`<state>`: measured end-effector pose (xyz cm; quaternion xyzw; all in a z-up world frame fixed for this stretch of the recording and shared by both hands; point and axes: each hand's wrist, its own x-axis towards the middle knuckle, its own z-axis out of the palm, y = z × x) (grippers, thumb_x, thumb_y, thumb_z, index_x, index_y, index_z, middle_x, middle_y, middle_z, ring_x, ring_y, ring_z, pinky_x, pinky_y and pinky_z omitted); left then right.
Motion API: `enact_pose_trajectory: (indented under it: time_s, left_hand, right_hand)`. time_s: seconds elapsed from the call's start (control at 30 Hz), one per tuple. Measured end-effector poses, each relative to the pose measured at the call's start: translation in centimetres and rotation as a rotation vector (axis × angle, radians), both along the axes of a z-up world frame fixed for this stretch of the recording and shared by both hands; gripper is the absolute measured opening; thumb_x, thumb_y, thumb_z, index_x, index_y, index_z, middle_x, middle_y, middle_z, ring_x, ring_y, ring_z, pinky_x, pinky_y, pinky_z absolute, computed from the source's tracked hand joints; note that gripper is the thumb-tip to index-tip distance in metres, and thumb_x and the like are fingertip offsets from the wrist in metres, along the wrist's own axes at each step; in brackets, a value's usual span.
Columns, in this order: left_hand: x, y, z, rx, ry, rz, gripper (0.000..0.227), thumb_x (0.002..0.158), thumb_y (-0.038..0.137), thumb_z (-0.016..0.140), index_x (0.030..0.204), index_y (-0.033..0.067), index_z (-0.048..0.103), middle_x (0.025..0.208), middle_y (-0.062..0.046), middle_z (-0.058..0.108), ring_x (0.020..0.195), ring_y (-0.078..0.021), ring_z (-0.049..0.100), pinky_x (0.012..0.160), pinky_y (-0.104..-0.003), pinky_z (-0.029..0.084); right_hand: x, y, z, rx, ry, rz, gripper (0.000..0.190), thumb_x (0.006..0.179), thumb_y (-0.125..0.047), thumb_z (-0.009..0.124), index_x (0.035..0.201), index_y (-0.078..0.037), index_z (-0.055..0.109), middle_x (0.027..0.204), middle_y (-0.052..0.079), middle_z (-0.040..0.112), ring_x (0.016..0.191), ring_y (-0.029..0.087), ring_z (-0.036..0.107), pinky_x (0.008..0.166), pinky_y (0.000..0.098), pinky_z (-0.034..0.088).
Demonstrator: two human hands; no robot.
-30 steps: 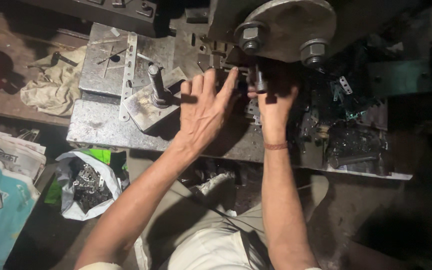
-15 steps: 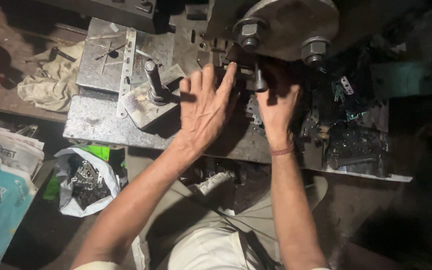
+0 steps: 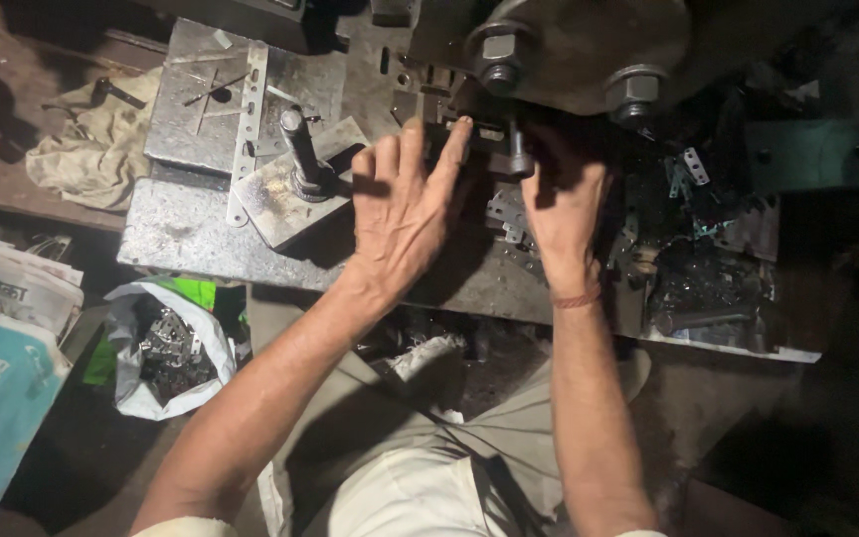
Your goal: The person operates a manual metal punching machine, repeatedly placing small metal strips under the punch, pulling the lever to create holes, and removing the processed pieces. The person works in a repetitive cycle, handling the metal strips one by one.
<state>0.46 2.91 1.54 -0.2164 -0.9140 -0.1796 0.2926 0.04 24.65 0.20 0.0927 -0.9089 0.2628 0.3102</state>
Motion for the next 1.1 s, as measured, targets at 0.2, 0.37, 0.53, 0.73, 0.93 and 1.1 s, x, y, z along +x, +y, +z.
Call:
enact_pose_trajectory:
  time_s: [0.2,0.37,0.53,0.73,0.93,1.1]
  left_hand:
    - [-0.3,-0.1,0.2,-0.114,0.063,0.033,0.065,0.093,0.016,0.066,0.154,0.0128,0.047,0.133,-0.019,0.052,0.108,-0.0313,0.054,0.091,-0.045,0.041]
    - [3.3,-2.6,-0.6,0.011,0.014,-0.152,0.062,0.091,0.018,0.072,0.150,0.0103,0.052,0.133,-0.020,0.056,0.105,-0.0312,0.055,0.085,-0.045,0.044]
    - [5.3,-0.3,-2.0,0.072,-0.062,-0.276,0.052,0.094,0.013,0.070,0.144,0.0079,0.056,0.129,-0.013,0.060,0.103,-0.0285,0.058,0.082,-0.041,0.047]
    - [3.1,4.1,-1.9,0.083,-0.326,-0.146,0.041,0.088,0.013,0.069,0.128,0.0054,0.063,0.108,-0.012,0.058,0.092,-0.0300,0.064,0.064,-0.043,0.054]
    - [2.8,4.0,-1.5,0.276,-0.290,-0.133,0.027,0.089,0.027,0.075,0.100,0.0065,0.063,0.104,-0.011,0.057,0.093,-0.0330,0.065,0.065,-0.047,0.053]
    - [2.9,3.4,-0.8,0.273,-0.259,-0.144,0.032,0.079,0.012,0.071,0.109,0.0067,0.065,0.106,-0.010,0.060,0.095,-0.0343,0.066,0.067,-0.047,0.053]
  right_hand:
    - [0.7,-0.4,2.9,0.000,-0.014,0.114,0.028,0.094,-0.004,0.070,0.122,0.000,0.073,0.103,0.019,0.073,0.086,0.032,0.071,0.077,0.0394,0.058]
    - [6.7,-0.4,4.8,-0.329,-0.339,-0.223,0.020,0.093,-0.010,0.078,0.110,-0.001,0.073,0.095,0.014,0.069,0.074,0.024,0.067,0.058,0.0307,0.049]
    - [10.1,-1.1,4.3,-0.014,-0.191,-0.109,0.022,0.088,-0.006,0.079,0.110,-0.001,0.074,0.100,0.013,0.065,0.086,0.027,0.063,0.067,0.0365,0.051]
    - [9.4,-0.9,3.4,0.167,-0.156,-0.160,0.020,0.086,-0.009,0.082,0.103,-0.002,0.074,0.096,0.016,0.061,0.093,0.038,0.057,0.080,0.0472,0.049]
    - [8.4,-0.3,2.9,0.146,-0.195,-0.164,0.022,0.081,-0.010,0.084,0.092,0.000,0.069,0.092,0.016,0.060,0.091,0.038,0.057,0.078,0.0478,0.048]
    - [7.9,-0.3,4.3,0.192,-0.142,-0.068,0.025,0.079,-0.007,0.084,0.090,0.001,0.063,0.093,0.018,0.059,0.092,0.041,0.056,0.090,0.0500,0.048]
